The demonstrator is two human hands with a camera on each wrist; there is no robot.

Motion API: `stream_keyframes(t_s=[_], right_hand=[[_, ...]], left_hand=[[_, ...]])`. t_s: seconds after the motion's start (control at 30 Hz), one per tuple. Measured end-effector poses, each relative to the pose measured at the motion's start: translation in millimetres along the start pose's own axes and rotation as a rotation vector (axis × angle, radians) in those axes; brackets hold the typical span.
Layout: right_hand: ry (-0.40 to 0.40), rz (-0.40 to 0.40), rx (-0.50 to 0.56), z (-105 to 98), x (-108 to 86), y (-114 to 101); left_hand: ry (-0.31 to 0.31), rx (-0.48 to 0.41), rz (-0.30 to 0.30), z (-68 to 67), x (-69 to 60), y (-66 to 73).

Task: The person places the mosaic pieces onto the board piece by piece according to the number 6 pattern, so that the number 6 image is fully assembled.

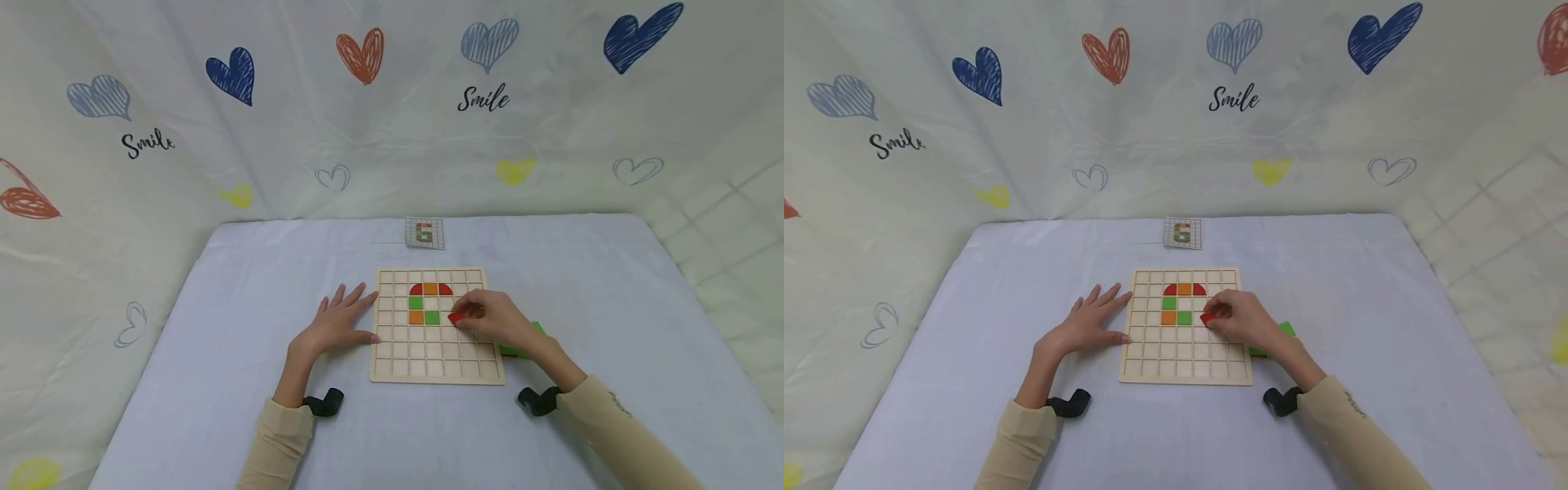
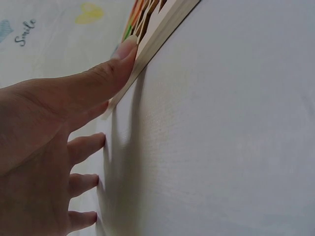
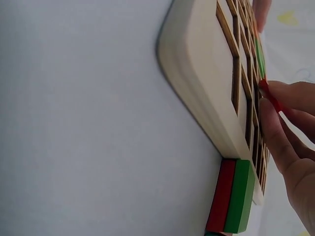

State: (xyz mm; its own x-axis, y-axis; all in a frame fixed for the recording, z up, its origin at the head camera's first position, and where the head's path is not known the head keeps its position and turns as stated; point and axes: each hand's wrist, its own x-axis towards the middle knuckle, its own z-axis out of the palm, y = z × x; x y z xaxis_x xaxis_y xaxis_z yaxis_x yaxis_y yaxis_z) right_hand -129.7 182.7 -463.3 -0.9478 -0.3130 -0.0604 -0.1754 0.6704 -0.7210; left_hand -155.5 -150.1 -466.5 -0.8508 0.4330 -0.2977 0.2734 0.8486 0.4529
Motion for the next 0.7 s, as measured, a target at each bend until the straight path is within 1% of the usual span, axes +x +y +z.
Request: stream_keyframes(t_s=[0.1, 0.33, 0.5, 0.7], right_hand=[[-0.011, 0.005, 0.006, 0.7, -0.1, -0.2], [-0.008, -0.046, -0.023, 5.6, 3.7, 0.4], [-0.001, -0.067, -0.038, 8.5, 6.2, -0.3], [-0.008, -0.077, -0.022, 9.5, 5.9, -1.7]], left_hand=[[-0.003, 0.002, -0.006, -0.7, 0.1, 0.1], [-0.003, 0.003, -0.006, 0.8, 0.1, 0.2], [0.001, 0.007, -0.001, 0.8, 0.3, -0.1], [-0.005, 0.009, 0.001, -0.3, 0.2, -0.7]])
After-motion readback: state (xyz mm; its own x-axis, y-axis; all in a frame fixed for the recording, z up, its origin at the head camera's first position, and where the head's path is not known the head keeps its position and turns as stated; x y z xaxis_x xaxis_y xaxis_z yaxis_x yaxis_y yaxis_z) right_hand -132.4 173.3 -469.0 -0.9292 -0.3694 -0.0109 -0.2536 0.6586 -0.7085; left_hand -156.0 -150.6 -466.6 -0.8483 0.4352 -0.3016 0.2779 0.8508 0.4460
